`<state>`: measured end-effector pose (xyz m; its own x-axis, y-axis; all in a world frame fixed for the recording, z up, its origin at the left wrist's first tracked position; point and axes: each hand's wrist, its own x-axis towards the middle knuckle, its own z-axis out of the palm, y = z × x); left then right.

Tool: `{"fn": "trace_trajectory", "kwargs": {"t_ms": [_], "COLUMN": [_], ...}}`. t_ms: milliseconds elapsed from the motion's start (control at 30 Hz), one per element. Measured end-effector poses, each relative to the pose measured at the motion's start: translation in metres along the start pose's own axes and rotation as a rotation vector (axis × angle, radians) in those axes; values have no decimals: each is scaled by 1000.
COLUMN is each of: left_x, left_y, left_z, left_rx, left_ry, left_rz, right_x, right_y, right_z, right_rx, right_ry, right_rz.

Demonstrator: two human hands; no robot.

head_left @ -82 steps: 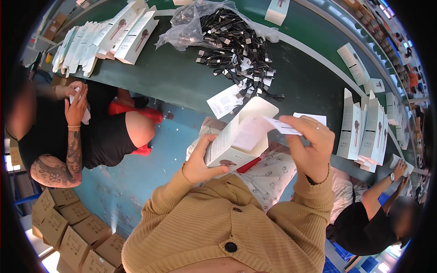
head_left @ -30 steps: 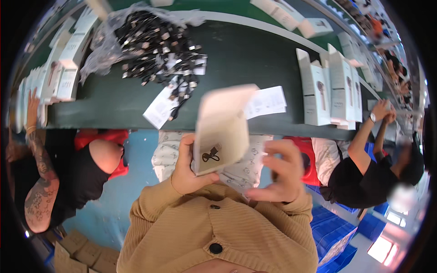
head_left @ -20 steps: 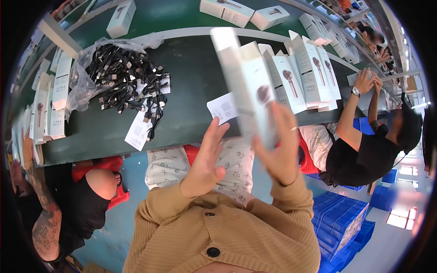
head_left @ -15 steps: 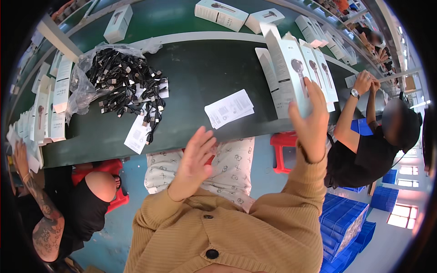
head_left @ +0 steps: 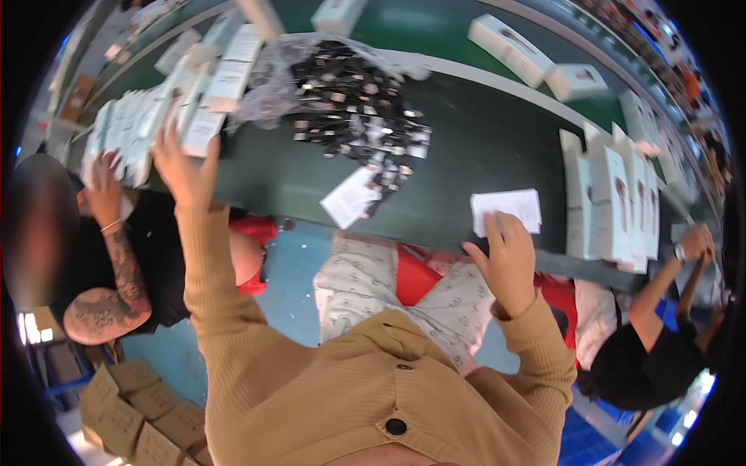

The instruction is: Insert instruction booklets, cables, and products into individual retail packaging boxes along an assembly line.

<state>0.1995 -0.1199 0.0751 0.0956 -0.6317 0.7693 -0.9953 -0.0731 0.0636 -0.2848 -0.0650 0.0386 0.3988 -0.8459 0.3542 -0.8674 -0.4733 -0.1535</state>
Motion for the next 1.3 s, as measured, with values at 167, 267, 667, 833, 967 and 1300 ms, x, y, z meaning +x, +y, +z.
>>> {"fn": "trace_trajectory", "kwargs": {"t_ms": [167,267,667,833,967,1300], "left_x": [18,28,3,-33,-73,-137], "left_y": [-59,-79,-54,-71,-66,62], "left_z": [46,50,15,-21,-77,-104], "left_rx": [359,314,89,-228,-558,-1807], "left_ry": [-146,-383,-546,-467,-309,-518], "left_rz": [-84,-228,-301,-552,-639,-1058], "right_x": [-9,-6,7,2,0,18], "right_y": [-5,3,21,26,23,31], "right_z": [3,1,-10,-10,-22,-54], "right_rx": [118,188,484,478,268,706], "right_ry": [21,23,-127,13,136,257], "right_rz": [-19,-82,49,134,241,376]}}
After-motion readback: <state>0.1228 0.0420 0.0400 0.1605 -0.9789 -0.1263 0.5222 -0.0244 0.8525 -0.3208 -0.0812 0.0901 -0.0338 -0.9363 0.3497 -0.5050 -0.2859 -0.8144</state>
